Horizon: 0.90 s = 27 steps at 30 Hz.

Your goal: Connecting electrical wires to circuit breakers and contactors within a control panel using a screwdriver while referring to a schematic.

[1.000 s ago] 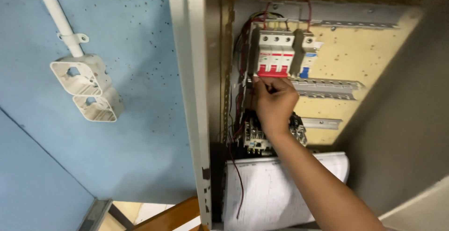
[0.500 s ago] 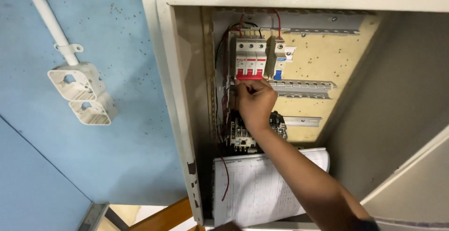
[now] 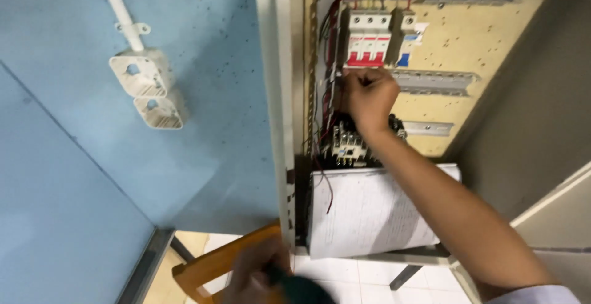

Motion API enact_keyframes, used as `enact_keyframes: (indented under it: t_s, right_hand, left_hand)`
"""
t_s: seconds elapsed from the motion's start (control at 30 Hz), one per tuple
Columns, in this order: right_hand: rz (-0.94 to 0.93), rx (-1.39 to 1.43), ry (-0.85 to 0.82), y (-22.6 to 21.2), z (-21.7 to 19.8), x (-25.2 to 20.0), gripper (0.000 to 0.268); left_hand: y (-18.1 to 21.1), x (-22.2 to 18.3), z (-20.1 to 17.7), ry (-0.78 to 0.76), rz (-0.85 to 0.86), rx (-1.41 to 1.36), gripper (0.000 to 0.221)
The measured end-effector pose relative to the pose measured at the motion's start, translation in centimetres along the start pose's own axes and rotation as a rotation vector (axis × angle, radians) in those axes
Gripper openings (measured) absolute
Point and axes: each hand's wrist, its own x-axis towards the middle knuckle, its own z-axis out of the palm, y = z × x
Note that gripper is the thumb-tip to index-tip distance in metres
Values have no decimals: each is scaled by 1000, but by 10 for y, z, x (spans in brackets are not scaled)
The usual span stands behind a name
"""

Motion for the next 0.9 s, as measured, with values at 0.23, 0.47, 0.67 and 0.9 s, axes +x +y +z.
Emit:
enact_keyframes:
  t_s: [0.23, 0.47, 0.67, 0.9]
  right_hand:
    - [115, 24, -21, 16, 9, 1, 19]
    - [216, -38, -51, 32, 10, 4, 3]
    - [279, 5, -174, 37, 2, 10, 9]
    - [373, -111, -209, 47, 8, 9, 14]
  left_hand:
    - [40, 243, 119, 313, -59, 181, 23]
    - [6, 323, 122, 358, 526, 336, 21]
    - [8, 332, 105, 351, 476, 376, 18]
    - [-15, 360, 110, 616, 465, 599, 33]
